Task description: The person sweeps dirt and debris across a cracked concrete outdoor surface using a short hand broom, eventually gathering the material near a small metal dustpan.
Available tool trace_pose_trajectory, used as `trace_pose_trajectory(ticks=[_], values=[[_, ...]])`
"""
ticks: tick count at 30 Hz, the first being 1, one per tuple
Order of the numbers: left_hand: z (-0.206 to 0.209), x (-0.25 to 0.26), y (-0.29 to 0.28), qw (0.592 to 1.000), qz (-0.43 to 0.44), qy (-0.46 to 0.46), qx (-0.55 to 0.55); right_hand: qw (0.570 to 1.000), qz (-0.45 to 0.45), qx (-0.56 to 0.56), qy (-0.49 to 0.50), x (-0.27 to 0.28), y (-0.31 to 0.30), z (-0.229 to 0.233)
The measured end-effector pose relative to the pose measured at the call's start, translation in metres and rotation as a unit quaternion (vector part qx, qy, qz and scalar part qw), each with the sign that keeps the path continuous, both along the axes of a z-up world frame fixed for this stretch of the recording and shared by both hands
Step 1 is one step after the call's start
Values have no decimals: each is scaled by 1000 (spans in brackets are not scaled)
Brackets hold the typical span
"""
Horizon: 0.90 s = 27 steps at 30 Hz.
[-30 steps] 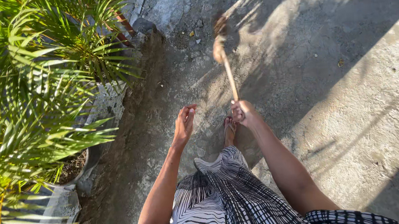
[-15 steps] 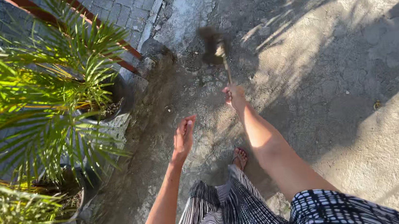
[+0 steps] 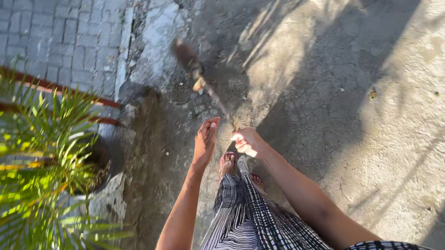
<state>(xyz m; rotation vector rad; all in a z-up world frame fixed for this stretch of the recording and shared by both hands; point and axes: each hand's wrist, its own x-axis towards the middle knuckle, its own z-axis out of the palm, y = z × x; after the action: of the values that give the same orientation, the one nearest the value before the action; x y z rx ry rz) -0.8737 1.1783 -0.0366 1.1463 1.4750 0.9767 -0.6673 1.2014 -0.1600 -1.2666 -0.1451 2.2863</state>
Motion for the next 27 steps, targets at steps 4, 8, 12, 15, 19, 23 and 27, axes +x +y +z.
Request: trace_pose_trajectory(ticks=[4, 8, 12, 15, 19, 23, 27], values=[[-5, 13, 53, 994, -88, -48, 50, 999, -1, -9, -53, 13, 6, -5], [-2, 14, 81, 986, -156, -51, -14, 939, -78, 39, -334, 86, 42, -1], [-7, 7, 124, 977, -209, -32, 17, 803, -70, 67, -588, 133, 87, 5], [-11, 18, 145, 969, -248, -3, -6, 661, -136, 202, -710, 153, 54, 17], [-28, 77, 168, 945, -323, -49, -10, 850, -191, 27, -490, 182, -43, 55], [-31, 153, 168, 916, -387, -105, 13, 928, -331, -51, -163, 229, -130, 83], [-9, 208, 154, 889, -452, -62, 34, 886, -267, -162, -344, 291, -103, 53]])
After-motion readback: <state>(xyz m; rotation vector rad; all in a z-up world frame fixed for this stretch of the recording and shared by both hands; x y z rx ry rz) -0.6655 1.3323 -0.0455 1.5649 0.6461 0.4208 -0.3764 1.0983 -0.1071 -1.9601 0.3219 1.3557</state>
